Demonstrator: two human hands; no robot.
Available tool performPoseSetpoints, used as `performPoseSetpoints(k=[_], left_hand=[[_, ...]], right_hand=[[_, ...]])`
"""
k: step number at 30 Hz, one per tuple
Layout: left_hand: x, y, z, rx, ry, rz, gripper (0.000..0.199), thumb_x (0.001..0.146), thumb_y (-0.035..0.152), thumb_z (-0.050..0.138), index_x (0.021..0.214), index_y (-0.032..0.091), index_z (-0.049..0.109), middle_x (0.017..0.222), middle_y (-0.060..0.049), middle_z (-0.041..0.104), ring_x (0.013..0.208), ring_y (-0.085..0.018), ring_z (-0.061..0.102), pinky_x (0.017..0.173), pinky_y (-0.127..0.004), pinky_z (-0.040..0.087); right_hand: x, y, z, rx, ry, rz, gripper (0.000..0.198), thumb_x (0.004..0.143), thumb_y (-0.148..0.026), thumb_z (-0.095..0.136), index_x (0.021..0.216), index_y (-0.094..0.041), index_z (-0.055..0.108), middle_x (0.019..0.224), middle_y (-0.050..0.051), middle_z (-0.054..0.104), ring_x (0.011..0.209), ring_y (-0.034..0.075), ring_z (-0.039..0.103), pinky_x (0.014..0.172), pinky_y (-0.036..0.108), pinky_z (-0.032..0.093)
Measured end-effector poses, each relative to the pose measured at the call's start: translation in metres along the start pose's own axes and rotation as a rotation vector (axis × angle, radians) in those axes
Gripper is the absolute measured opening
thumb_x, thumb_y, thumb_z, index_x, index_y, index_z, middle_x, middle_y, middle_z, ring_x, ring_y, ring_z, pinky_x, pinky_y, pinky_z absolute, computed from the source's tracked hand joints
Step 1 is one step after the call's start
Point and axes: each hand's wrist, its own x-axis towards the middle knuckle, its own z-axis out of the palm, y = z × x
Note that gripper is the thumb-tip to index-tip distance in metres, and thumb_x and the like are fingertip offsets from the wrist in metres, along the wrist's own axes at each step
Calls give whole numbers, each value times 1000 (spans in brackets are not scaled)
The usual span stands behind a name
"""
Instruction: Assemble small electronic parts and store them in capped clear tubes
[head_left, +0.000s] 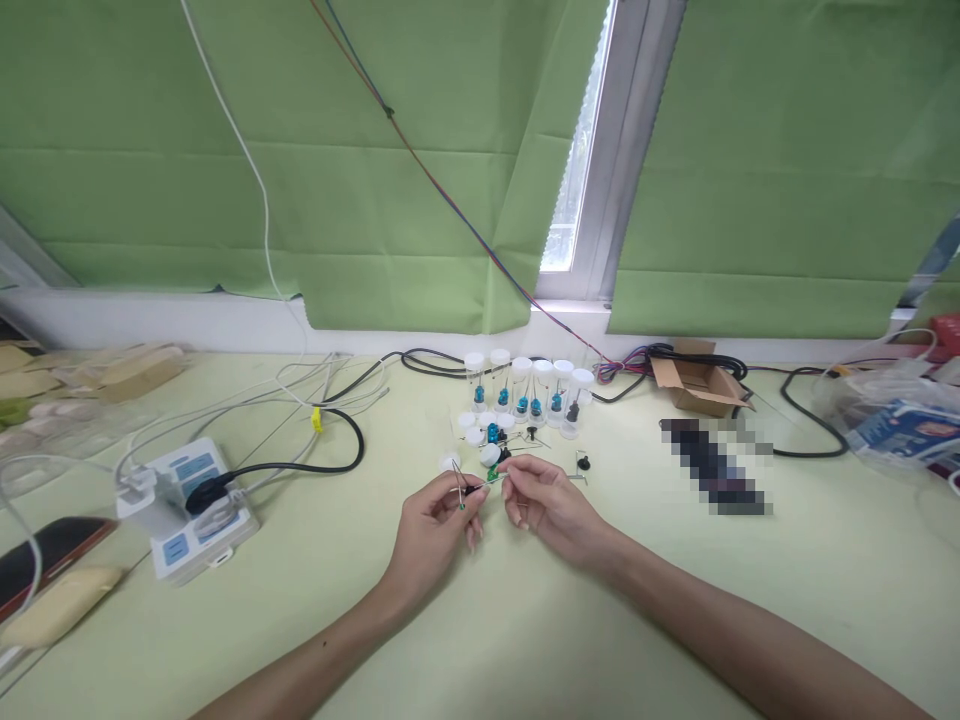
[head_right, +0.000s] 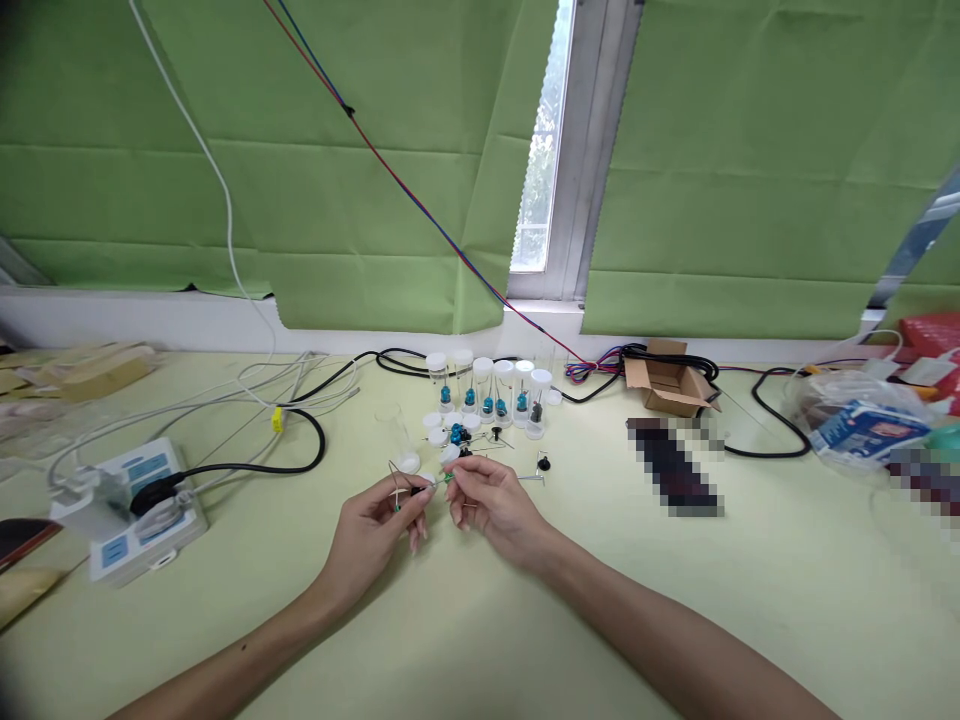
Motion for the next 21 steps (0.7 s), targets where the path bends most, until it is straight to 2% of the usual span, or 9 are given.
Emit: performPoseSetpoints(k=[9,18,21], left_hand=[[4,-2,-1,-124,-47,-95,25,79,38,73,87,15,65,51,1,62,42,-13,55,44,-24,46],[2,-2,-1,-71,-46,-55,21,82,35,71,89,15,67,50,3,60,42,-11,54,45,-22,48],[0,0,1,-46,-28,3,19,81,33,71,88,15,70,61,1,61,46,-11,57,44,-23,49]], right_hand=[[0,-1,0,22,-37,33,26,77,-38,81,89,-16,72,79,1,69,56,9,58,55,23,41],[1,3,-2,39,-25,14,25,77,-37,82,83,-15,71,72,1,66,57,9,56,55,23,40],[1,3,-2,34,-16,8,26,78,-38,81,79,-15,70,67,0,65,55,9,55,53,22,39]])
